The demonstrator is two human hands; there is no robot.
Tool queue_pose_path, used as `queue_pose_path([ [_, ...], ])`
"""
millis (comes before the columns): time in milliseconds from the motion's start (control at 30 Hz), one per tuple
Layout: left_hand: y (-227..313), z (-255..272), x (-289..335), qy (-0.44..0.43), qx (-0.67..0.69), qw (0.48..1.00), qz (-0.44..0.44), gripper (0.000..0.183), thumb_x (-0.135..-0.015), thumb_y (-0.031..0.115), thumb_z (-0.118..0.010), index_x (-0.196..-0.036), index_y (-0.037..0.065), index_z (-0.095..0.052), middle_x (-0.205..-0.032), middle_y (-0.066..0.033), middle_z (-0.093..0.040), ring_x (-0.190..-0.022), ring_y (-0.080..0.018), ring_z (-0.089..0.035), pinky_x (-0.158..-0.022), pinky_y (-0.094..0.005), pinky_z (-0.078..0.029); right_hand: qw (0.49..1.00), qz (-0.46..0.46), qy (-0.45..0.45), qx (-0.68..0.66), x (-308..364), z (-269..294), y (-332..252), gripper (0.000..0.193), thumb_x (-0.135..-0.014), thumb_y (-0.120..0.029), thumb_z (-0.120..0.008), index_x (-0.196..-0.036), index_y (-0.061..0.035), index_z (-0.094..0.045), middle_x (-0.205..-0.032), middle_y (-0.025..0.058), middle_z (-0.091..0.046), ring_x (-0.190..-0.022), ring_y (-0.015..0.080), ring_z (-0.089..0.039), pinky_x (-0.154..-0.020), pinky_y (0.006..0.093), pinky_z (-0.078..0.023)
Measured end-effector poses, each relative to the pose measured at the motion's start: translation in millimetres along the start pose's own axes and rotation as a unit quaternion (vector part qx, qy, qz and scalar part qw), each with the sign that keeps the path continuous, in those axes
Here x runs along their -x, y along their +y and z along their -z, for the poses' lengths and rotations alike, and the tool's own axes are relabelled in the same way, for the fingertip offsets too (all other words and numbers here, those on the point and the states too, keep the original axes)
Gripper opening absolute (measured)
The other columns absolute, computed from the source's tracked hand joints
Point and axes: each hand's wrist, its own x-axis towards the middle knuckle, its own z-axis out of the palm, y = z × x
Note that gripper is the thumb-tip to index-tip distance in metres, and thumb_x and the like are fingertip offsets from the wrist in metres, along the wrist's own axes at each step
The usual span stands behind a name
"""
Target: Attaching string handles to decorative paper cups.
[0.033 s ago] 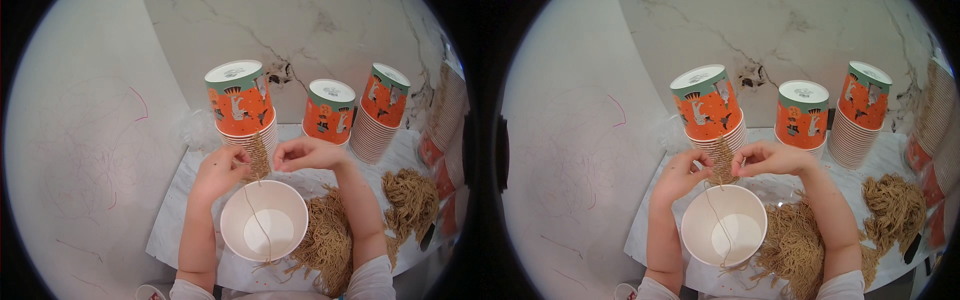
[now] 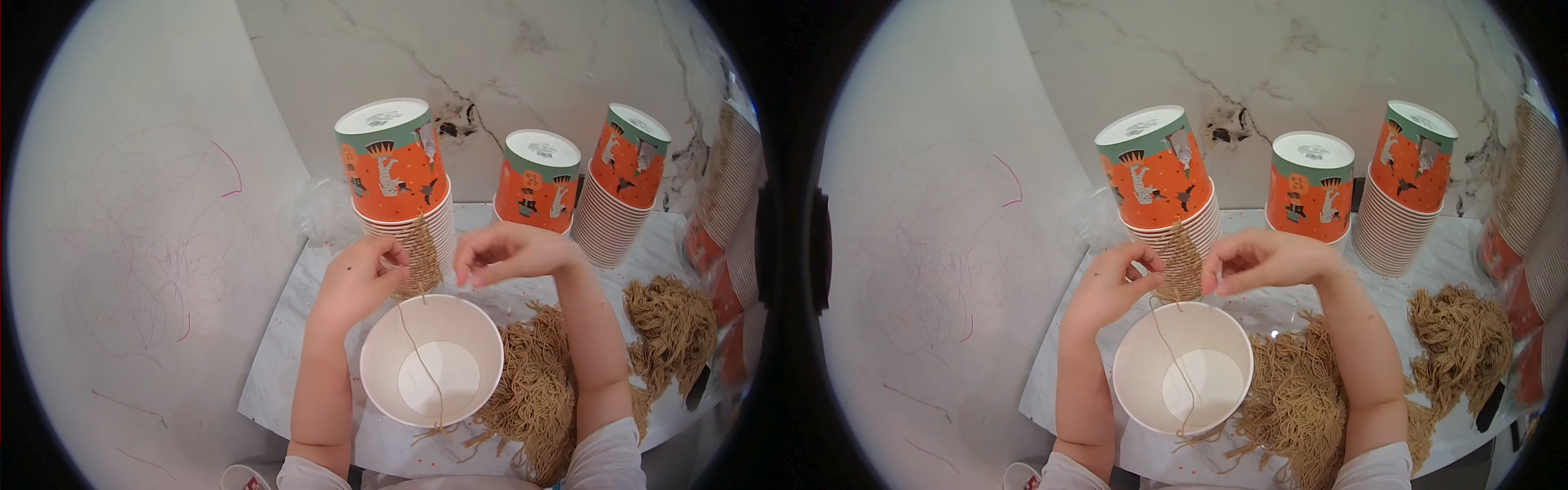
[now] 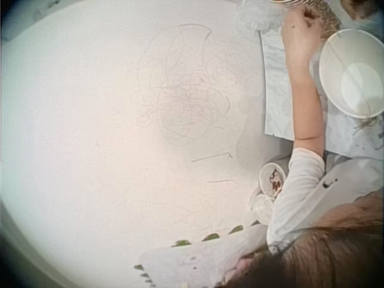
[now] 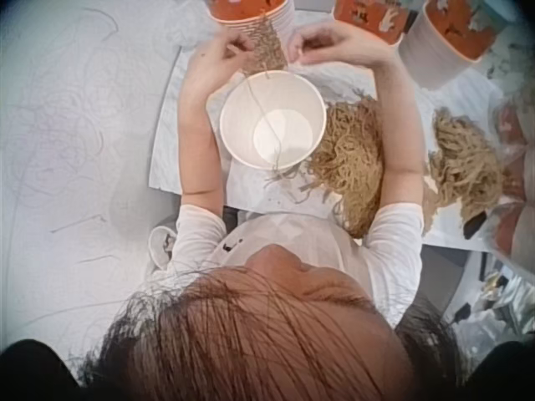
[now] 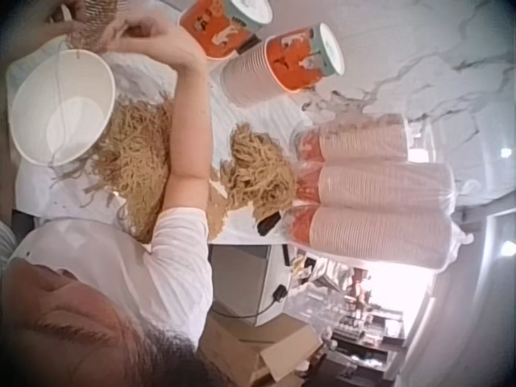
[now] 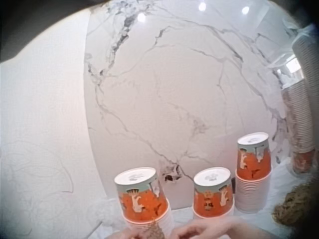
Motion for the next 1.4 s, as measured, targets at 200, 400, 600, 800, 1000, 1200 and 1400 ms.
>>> queue_pose_path([
  [200,7,10,4,-0.049,0.096,0.994,-0.016,0.010,-0.087,0.006,-0.068,-0.094,0.000,-0.065,-0.084,0.0001,-0.066,-0.072,-0.0066,-0.058,-0.067,-0.0246,-0.048,0.963,-0.013,-0.196,0.185,17,-15,-42,0.036,-0.085,-0.014,-0.078,-0.120,-0.0096,-0.071,-0.122,0.0046,-0.063,-0.099,0.0143,-0.059,-0.080,0.0283,-0.048],
  [400,8,10,7,-0.252,0.201,0.940,-0.109,0.022,-0.095,0.018,-0.067,-0.107,0.001,-0.065,-0.097,-0.0043,-0.068,-0.087,-0.0105,-0.062,-0.079,-0.0276,-0.051,0.943,-0.052,-0.243,0.220,2,-20,-15,0.022,-0.086,-0.013,-0.076,-0.106,-0.0066,-0.071,-0.107,0.0035,-0.065,-0.093,0.0144,-0.060,-0.077,0.0292,-0.048],
  [600,5,25,6,-0.455,0.238,0.822,-0.246,0.063,-0.089,0.048,-0.073,-0.120,-0.005,-0.059,-0.112,-0.0097,-0.067,-0.106,-0.0166,-0.060,-0.097,-0.0321,-0.045,0.999,0.000,-0.052,0.001,14,-10,-25,0.018,-0.094,-0.013,-0.070,-0.104,0.0005,-0.065,-0.094,0.0001,-0.062,-0.084,0.0074,-0.056,-0.072,0.0232,-0.045],
  [800,-30,33,15,-0.345,0.500,0.775,-0.176,0.069,-0.078,0.042,-0.085,-0.123,-0.003,-0.060,-0.117,-0.0030,-0.065,-0.110,-0.0105,-0.057,-0.094,-0.0286,-0.046,0.986,0.024,0.053,-0.157,15,-11,-31,0.017,-0.099,-0.020,-0.063,-0.105,-0.0044,-0.061,-0.082,-0.0058,-0.056,-0.062,0.0005,-0.040,-0.052,0.0190,-0.031],
  [1000,-18,27,10,-0.153,0.646,0.733,-0.147,0.055,-0.093,0.022,-0.069,-0.138,-0.003,-0.049,-0.128,-0.0111,-0.063,-0.114,-0.0150,-0.063,-0.093,-0.0310,-0.054,0.961,0.076,0.222,-0.143,-1,-23,-29,0.027,-0.100,-0.019,-0.060,-0.121,-0.0022,-0.056,-0.099,0.0006,-0.063,-0.082,0.0072,-0.058,-0.070,0.0233,-0.047],
  [1200,-23,36,-4,-0.118,0.840,0.501,-0.170,0.041,-0.105,0.026,-0.049,-0.136,-0.001,-0.050,-0.132,-0.0169,-0.061,-0.116,-0.0236,-0.064,-0.096,-0.0391,-0.056,0.900,0.235,0.365,0.034,-1,-45,-45,0.096,-0.074,-0.010,-0.082,-0.153,-0.0040,-0.029,-0.148,0.0143,-0.045,-0.135,0.0228,-0.047,-0.110,0.0383,-0.041],
  [1400,-24,44,-8,-0.113,0.863,0.466,-0.156,0.039,-0.105,0.024,-0.050,-0.135,0.000,-0.051,-0.131,-0.0156,-0.061,-0.117,-0.0234,-0.064,-0.099,-0.0391,-0.055,0.840,0.304,0.338,0.297,-22,-77,-74,0.146,-0.056,-0.037,-0.098,-0.158,-0.0058,0.002,-0.155,0.0179,-0.029,-0.142,0.0286,-0.037,-0.114,0.0435,-0.037],
])
